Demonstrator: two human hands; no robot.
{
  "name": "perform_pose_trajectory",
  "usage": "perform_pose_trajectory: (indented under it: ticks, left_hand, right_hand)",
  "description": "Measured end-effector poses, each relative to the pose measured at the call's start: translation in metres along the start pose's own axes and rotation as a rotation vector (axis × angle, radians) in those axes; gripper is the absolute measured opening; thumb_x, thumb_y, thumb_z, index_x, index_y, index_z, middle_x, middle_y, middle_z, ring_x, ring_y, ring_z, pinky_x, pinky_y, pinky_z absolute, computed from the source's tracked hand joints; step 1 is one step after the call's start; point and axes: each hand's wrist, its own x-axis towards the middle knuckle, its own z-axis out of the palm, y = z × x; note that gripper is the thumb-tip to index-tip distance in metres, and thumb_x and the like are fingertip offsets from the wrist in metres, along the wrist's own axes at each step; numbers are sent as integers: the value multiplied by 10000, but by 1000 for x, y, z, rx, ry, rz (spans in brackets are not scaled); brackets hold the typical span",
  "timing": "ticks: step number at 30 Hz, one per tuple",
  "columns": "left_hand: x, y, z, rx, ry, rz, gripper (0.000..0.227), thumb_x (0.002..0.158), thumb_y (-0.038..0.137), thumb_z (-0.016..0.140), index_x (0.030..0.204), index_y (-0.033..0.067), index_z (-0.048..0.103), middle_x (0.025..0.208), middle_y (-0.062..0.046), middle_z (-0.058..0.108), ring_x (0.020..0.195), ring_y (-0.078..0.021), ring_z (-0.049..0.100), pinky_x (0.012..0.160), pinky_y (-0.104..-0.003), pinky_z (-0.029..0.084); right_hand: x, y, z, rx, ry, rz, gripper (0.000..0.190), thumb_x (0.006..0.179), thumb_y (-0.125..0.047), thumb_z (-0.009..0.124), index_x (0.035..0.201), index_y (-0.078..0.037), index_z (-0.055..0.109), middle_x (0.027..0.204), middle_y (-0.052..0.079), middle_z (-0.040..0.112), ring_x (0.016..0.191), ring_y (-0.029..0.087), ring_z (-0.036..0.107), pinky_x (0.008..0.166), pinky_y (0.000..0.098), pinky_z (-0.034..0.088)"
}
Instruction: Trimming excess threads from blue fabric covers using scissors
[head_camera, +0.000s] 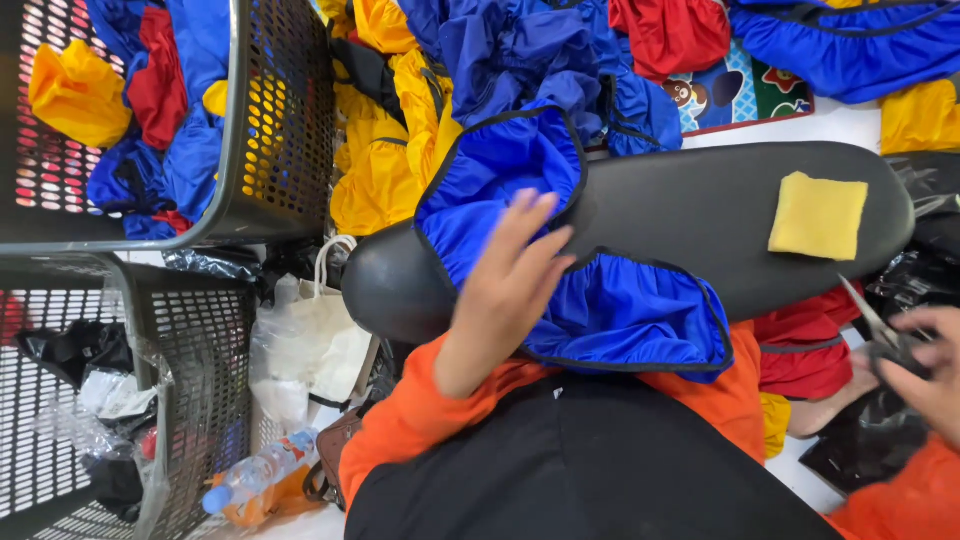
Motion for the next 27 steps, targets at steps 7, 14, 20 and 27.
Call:
perform_pose_trajectory:
  ticks: [7, 14, 20, 27]
  left_hand:
    - [4, -88, 89, 319, -618, -493, 403, 797, 162, 816, 1097, 30, 581, 955, -190, 695, 886, -429, 682, 721, -520, 538]
    - [72, -52, 26, -859, -640, -161, 37, 942, 110, 721, 960, 81, 736, 800, -58, 646, 794, -173, 602, 779, -342, 525]
    - [80, -85, 65, -974, -686, -170, 164, 951, 173, 761, 1107, 124, 752, 963, -15, 767, 948, -62, 628, 866, -308, 555]
    - [61, -103, 91, -1040, -365, -484, 148, 930, 115, 775, 1069, 74, 741, 826, 24, 688, 836, -46, 572, 730, -211, 498]
  right_hand:
    - [36, -268, -9, 246, -93, -363, 408, 816, -61, 792, 1213, -81, 700, 721, 25, 650, 663, 79, 588, 655, 190, 467]
    - [151, -325, 45, 899, -245, -474, 598, 834, -287, 815, 1320, -28, 582, 754, 130, 750, 439, 74, 598, 477, 165, 479]
    - [209, -312, 84, 1396, -187, -433, 708, 889, -487, 766, 1306, 9, 480, 707, 192, 694, 363, 48, 551, 369, 110, 417]
    - [194, -273, 108, 1377, -319, -378, 716, 774, -435, 865, 1215, 10, 519, 571, 167, 641, 377, 65, 550, 372, 123, 422]
